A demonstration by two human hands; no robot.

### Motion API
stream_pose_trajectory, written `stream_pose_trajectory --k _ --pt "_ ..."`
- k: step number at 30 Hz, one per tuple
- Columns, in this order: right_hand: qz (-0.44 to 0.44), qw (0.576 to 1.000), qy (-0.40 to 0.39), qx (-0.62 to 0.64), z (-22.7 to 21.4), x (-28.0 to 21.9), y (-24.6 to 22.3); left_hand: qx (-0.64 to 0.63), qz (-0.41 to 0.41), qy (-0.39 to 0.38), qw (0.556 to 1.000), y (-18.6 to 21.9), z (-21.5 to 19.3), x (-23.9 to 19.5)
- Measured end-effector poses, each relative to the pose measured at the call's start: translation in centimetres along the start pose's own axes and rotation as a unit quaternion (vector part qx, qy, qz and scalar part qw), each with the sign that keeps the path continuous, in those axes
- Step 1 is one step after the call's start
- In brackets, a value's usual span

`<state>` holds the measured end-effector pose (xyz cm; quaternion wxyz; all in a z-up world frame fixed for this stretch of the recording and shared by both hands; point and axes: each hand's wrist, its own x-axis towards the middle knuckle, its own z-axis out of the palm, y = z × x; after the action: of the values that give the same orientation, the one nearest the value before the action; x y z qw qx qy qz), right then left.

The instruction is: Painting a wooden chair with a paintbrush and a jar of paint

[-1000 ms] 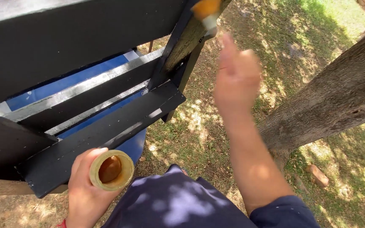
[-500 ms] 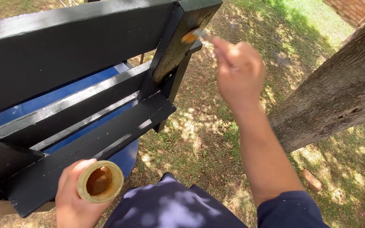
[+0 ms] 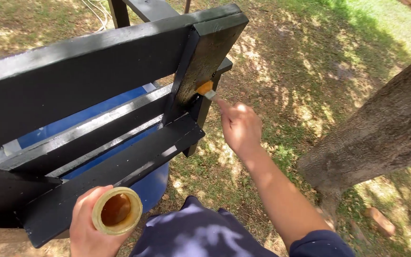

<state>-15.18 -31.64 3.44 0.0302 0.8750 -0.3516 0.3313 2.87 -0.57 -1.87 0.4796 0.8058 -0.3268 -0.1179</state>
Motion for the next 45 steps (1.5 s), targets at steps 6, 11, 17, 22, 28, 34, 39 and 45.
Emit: stream_pose_trajectory --k 6,11,17,22,28,34,39,45 --pt "0.002 0.993 0.08 -0.081 -8.5 5.0 -1.3 -0.007 -0.055 -0.012 0.998 0.4 0.8 0.0" --pt "-0.136 0.961 0.235 0.048 -10.2 4.1 -3.2 0.0 -0.047 0.008 0.999 1.1 1.2 -0.3" --pt "-0.117 0.97 0.194 0.083 1.1 -0.1 -4.2 0.029 -0.05 0.009 0.998 0.9 0.2 -1.0" --pt "-0.086 0.992 -0.027 0.091 4.7 -4.2 -3.2 0.032 0.007 0.047 0.998 0.7 -0.7 -1.2" --pt "0.021 0.961 -0.038 0.271 -0.5 -4.9 -4.3 0.024 0.025 0.033 0.999 0.2 -0.7 -1.3" --pt "-0.14 0.96 0.001 0.241 -5.3 -4.8 -5.6 -0.054 0.045 0.042 0.997 -1.7 -0.6 -1.3" --pt "-0.292 0.935 0.18 0.086 -5.3 -3.1 -4.4 -0.074 0.027 0.0 0.997 -2.4 -1.9 -1.5" --pt "-0.336 0.922 0.184 0.064 -10.6 1.1 -9.3 -0.079 0.072 -0.075 0.992 -5.4 -3.8 -0.9"
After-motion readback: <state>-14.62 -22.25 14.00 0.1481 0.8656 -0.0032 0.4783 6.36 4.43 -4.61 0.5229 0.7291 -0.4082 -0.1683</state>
